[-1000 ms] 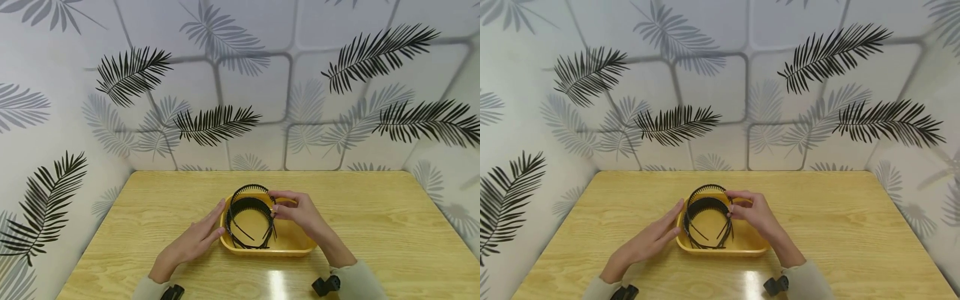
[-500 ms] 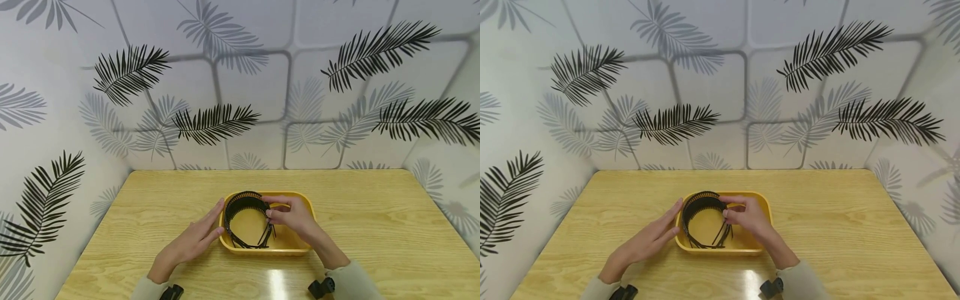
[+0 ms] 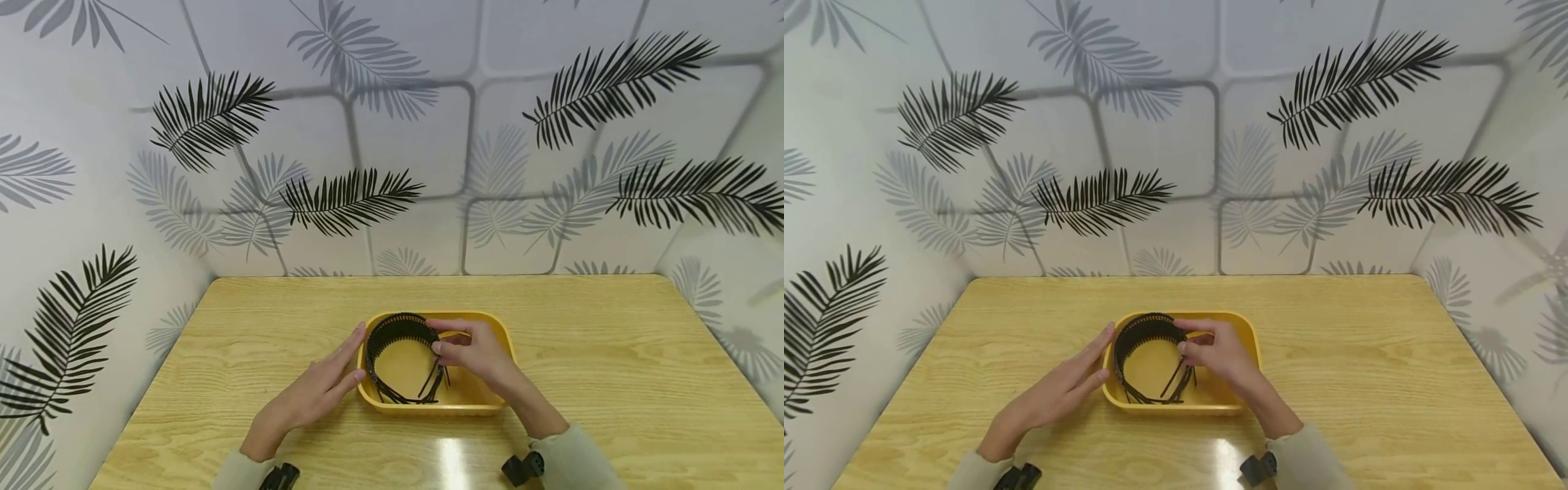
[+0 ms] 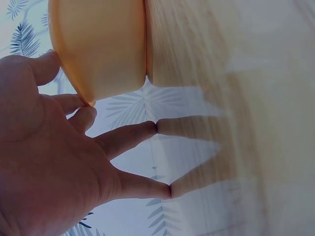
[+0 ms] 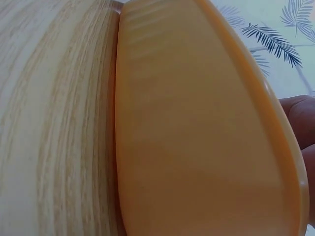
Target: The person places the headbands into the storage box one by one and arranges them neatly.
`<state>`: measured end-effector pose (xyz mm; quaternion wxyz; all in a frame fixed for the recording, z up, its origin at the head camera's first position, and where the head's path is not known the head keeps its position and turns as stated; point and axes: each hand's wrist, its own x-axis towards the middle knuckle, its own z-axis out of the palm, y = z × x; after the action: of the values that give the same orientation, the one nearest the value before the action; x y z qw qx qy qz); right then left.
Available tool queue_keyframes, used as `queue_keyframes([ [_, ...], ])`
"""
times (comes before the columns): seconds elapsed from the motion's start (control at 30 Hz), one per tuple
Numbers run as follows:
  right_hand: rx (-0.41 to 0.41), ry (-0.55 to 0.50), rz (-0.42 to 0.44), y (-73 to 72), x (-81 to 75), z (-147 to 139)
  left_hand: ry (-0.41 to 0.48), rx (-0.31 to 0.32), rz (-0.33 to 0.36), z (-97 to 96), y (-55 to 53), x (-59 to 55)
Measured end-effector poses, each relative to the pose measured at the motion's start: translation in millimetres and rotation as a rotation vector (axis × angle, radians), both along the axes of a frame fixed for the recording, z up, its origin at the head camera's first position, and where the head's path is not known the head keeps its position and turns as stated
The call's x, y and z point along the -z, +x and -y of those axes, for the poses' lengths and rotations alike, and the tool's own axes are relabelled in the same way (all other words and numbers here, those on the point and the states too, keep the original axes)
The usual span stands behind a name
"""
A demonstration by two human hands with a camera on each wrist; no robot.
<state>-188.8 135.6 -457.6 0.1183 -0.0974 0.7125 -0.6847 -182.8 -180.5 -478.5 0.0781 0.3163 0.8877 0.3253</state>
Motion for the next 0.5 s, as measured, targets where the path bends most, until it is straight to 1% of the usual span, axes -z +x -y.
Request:
queue_keyframes([
  [0.23,0.002,0.068,-0.016,-2.2,-0.5,0.6,0.007,0.001,0.008,0.3,-0.2,0.3],
  [0.5,-0.012,0.138,-0.084,-1.2,-1.0,-0.5,0.012,0.007,0.010,0.1,-0.4,-1.1],
])
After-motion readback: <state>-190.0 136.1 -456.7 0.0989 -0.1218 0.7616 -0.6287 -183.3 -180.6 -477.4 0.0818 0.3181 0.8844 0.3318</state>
